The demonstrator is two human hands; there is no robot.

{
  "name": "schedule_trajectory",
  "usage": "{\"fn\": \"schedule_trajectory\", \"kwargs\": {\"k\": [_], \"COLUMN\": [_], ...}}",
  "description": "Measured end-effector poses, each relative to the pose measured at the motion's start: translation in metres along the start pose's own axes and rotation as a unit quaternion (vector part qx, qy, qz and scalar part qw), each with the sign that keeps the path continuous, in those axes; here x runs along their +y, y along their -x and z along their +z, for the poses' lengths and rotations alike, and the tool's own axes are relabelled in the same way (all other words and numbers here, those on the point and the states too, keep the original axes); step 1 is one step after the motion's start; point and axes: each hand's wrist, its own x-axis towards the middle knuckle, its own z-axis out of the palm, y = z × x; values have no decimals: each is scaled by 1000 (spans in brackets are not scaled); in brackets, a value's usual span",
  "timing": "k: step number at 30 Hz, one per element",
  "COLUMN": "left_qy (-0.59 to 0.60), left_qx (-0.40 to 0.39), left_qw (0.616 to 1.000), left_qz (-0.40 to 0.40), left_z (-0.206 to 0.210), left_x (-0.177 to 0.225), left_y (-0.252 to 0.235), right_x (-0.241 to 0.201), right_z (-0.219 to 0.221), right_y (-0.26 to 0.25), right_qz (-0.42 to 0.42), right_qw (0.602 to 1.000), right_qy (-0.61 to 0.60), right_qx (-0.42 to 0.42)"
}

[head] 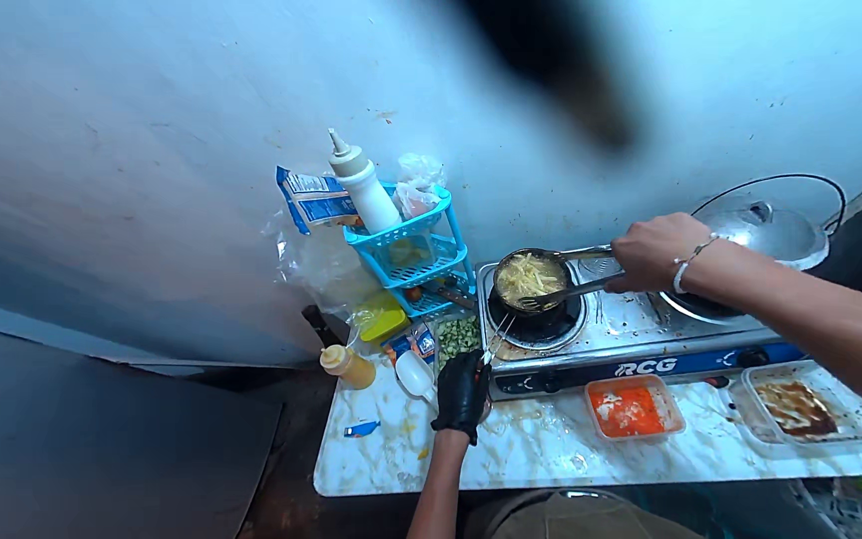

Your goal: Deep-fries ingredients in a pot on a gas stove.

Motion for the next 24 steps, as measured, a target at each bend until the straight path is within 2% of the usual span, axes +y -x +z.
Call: {"fn": "schedule_trajectory", "kwargs": {"k": [12,24], "left_qy": [5,18], "left_qx": [1,4], "left_qw": [1000,1000], "left_qz": [21,19], "left_z": [-2,-2], "left_x": [-3,-3], "left_y": [-1,-2], "right_x": [-19,35], "right_z": [19,48], "right_y": [-31,-64], "right_qz": [-18,-58], "right_qw": [998,982], "right_qy": [-30,-147], "right_qx": [-56,-105]}}
